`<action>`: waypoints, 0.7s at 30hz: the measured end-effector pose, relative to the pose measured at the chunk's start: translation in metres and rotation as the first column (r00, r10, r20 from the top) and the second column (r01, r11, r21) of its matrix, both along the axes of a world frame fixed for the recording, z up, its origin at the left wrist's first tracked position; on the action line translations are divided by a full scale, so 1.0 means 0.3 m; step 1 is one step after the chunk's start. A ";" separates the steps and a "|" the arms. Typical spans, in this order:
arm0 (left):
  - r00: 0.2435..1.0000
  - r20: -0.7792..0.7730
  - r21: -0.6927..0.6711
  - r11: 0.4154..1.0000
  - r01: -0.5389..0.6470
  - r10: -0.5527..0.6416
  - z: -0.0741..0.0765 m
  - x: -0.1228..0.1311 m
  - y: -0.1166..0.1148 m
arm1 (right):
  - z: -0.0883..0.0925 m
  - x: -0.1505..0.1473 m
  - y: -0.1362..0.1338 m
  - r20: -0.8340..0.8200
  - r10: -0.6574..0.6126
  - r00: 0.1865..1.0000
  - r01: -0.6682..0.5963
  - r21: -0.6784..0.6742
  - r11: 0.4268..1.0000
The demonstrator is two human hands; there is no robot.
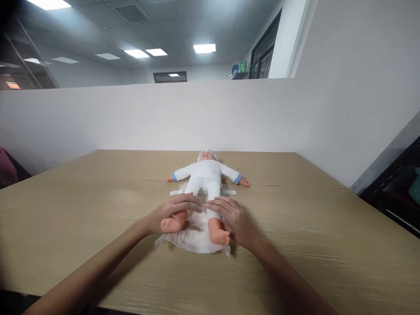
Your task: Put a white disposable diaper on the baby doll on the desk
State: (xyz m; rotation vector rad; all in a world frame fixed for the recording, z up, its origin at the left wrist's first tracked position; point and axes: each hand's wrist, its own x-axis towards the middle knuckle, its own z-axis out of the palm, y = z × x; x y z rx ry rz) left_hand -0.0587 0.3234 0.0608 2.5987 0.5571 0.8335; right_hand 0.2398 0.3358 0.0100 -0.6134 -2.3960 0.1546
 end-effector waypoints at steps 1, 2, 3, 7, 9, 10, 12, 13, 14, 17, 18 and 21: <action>1.000 -0.004 0.023 1.000 -0.013 0.013 -0.011 -0.031 0.004 | 0.006 0.020 0.007 0.016 0.024 1.000 -0.023 -0.019 1.000; 1.000 -0.006 0.048 0.999 -0.024 0.024 -0.025 -0.061 0.010 | 0.012 0.042 0.015 0.027 0.050 0.998 -0.048 -0.045 0.998; 0.999 -0.001 0.070 0.997 -0.036 0.036 -0.042 -0.091 0.016 | 0.017 0.066 0.025 0.029 0.074 0.997 -0.072 -0.075 0.995; 0.998 0.017 0.092 0.994 -0.059 0.057 -0.114 -0.170 0.040 | 0.019 0.139 0.061 0.036 0.109 0.993 -0.101 -0.169 0.980; 0.999 -0.013 0.084 0.996 -0.031 0.033 -0.135 -0.185 0.045 | 0.013 0.153 0.072 0.072 0.087 0.994 -0.073 -0.175 0.982; 0.999 -0.037 0.075 0.997 -0.009 0.011 -0.139 -0.188 0.046 | 0.010 0.154 0.075 0.094 0.074 0.993 -0.056 -0.175 0.983; 0.996 -0.082 0.049 0.998 0.028 -0.024 -0.135 -0.191 0.045 | 0.003 0.152 0.077 0.122 0.051 0.991 -0.029 -0.175 0.984; 0.994 -0.100 0.036 0.999 0.039 -0.035 -0.129 -0.191 0.043 | 0.001 0.149 0.078 0.127 0.044 0.991 -0.021 -0.178 0.984; 0.992 -0.116 0.028 0.999 0.044 -0.040 -0.123 -0.192 0.042 | -0.001 0.147 0.079 0.127 0.041 0.991 -0.017 -0.179 0.984; 0.987 -0.155 0.026 0.999 0.033 -0.029 -0.110 -0.195 0.039 | -0.003 0.142 0.082 0.124 0.029 0.992 -0.006 -0.177 0.984; 0.986 -0.163 0.024 0.999 0.030 -0.026 -0.108 -0.196 0.038 | -0.002 0.141 0.082 0.131 0.028 0.991 -0.004 -0.182 0.983; 0.985 -0.167 -0.005 0.999 0.033 -0.033 -0.109 -0.197 0.034 | 0.012 0.145 0.075 0.166 0.048 0.985 -0.011 -0.222 0.975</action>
